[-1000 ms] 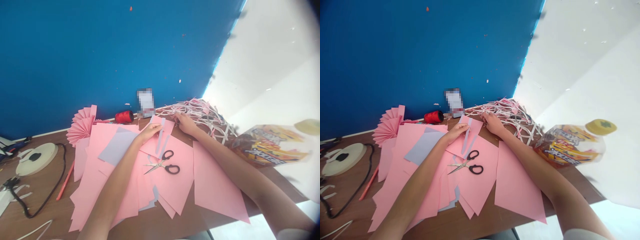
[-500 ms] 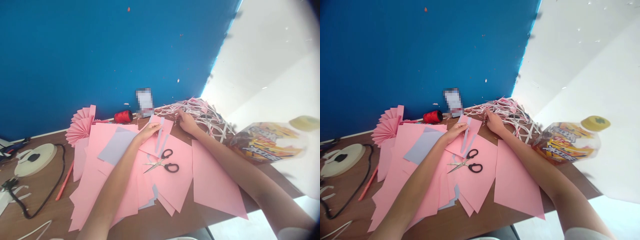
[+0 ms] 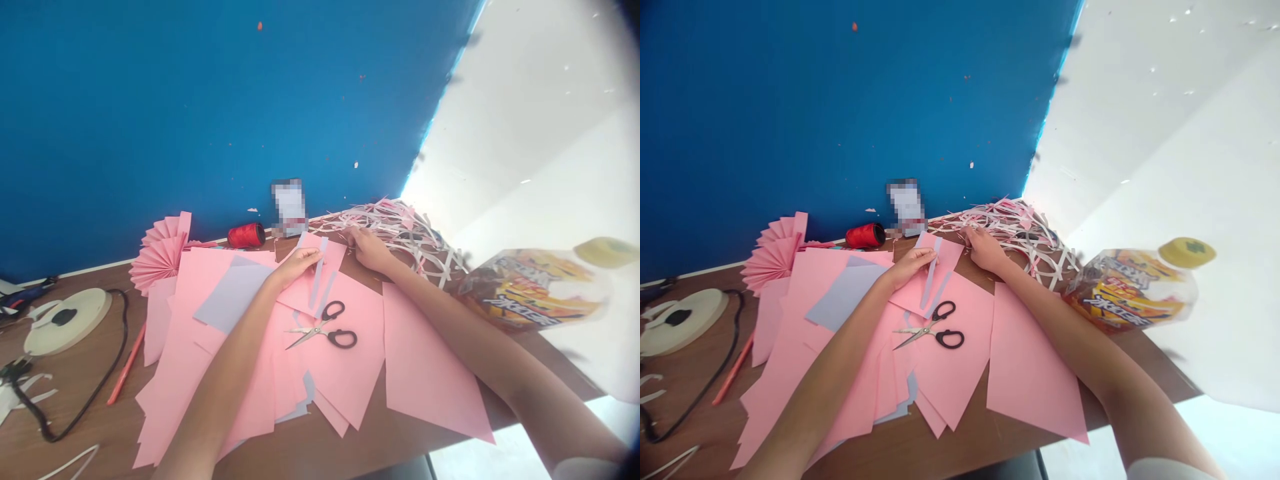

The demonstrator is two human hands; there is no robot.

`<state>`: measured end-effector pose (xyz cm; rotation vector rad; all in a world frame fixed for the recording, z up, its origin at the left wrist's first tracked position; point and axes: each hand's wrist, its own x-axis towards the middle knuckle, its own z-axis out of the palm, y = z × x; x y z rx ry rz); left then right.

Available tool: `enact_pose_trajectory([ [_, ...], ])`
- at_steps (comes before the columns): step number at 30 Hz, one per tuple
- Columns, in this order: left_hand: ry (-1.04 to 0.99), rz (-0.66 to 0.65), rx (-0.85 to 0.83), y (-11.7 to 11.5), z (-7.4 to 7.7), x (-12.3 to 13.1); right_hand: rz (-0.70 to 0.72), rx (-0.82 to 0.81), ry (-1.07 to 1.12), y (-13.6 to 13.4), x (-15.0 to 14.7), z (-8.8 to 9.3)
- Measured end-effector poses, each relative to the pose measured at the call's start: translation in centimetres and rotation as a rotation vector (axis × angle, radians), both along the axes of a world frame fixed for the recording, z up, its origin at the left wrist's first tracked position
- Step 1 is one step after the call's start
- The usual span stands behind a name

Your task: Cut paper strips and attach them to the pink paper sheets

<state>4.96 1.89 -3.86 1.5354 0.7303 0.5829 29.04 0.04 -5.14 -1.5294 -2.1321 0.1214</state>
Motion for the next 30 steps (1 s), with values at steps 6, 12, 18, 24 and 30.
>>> enact_pose_trajectory([
  [6,0.032,0.000,0.018,0.07,-0.03,0.02,0.021,-0.007,-0.006,-0.09,-0.06,0.57],
  [12,0.009,0.003,0.008,0.03,0.11,0.04,0.036,-0.046,-0.004,0.02,0.22,0.36],
  [18,0.023,-0.014,-0.002,0.13,0.13,0.00,-0.073,-0.015,0.077,0.09,0.32,0.11],
  [24,0.019,-0.012,-0.001,0.21,0.05,-0.07,-0.073,-0.014,0.199,0.00,0.13,0.49],
  [30,0.006,0.004,-0.007,0.08,-0.10,-0.04,0.049,-0.110,0.280,-0.28,0.23,0.80],
])
